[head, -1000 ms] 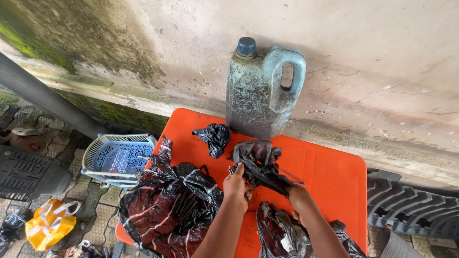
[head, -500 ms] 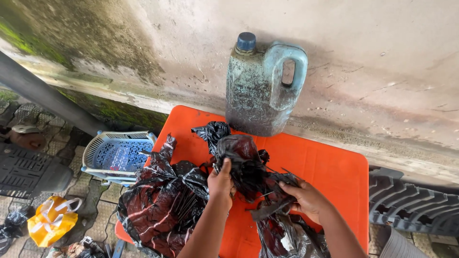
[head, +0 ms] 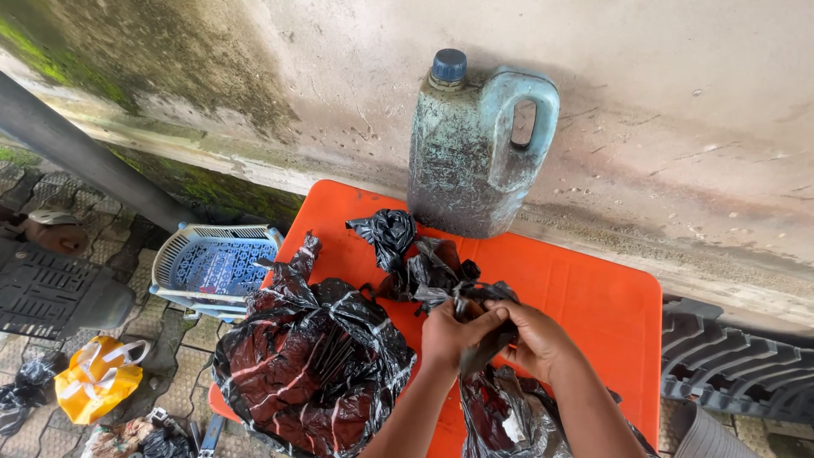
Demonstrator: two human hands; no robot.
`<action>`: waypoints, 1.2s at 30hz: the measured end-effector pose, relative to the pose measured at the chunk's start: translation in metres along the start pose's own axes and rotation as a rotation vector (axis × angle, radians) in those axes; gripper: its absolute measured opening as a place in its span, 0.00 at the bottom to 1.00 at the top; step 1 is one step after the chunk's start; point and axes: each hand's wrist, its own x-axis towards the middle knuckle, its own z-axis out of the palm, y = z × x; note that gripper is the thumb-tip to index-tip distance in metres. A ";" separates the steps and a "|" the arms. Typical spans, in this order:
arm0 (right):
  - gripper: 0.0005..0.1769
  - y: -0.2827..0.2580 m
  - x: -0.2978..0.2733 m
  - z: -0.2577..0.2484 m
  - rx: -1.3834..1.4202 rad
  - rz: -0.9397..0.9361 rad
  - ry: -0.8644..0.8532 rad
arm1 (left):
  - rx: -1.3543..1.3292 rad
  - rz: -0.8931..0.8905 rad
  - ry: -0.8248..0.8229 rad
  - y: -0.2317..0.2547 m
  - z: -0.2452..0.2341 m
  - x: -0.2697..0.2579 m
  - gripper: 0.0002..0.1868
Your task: Organizing and packing plastic components into black plastic bags.
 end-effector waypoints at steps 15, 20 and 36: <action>0.13 -0.006 0.024 -0.032 0.186 -0.152 0.224 | 0.067 -0.065 -0.123 0.012 -0.056 0.015 0.14; 0.13 -0.009 0.027 -0.046 0.278 -0.192 0.337 | -0.109 -0.318 -0.187 -0.004 -0.097 0.020 0.19; 0.25 0.006 -0.043 0.066 -1.196 -0.214 0.497 | 0.306 -0.482 -0.113 -0.033 -0.114 0.044 0.22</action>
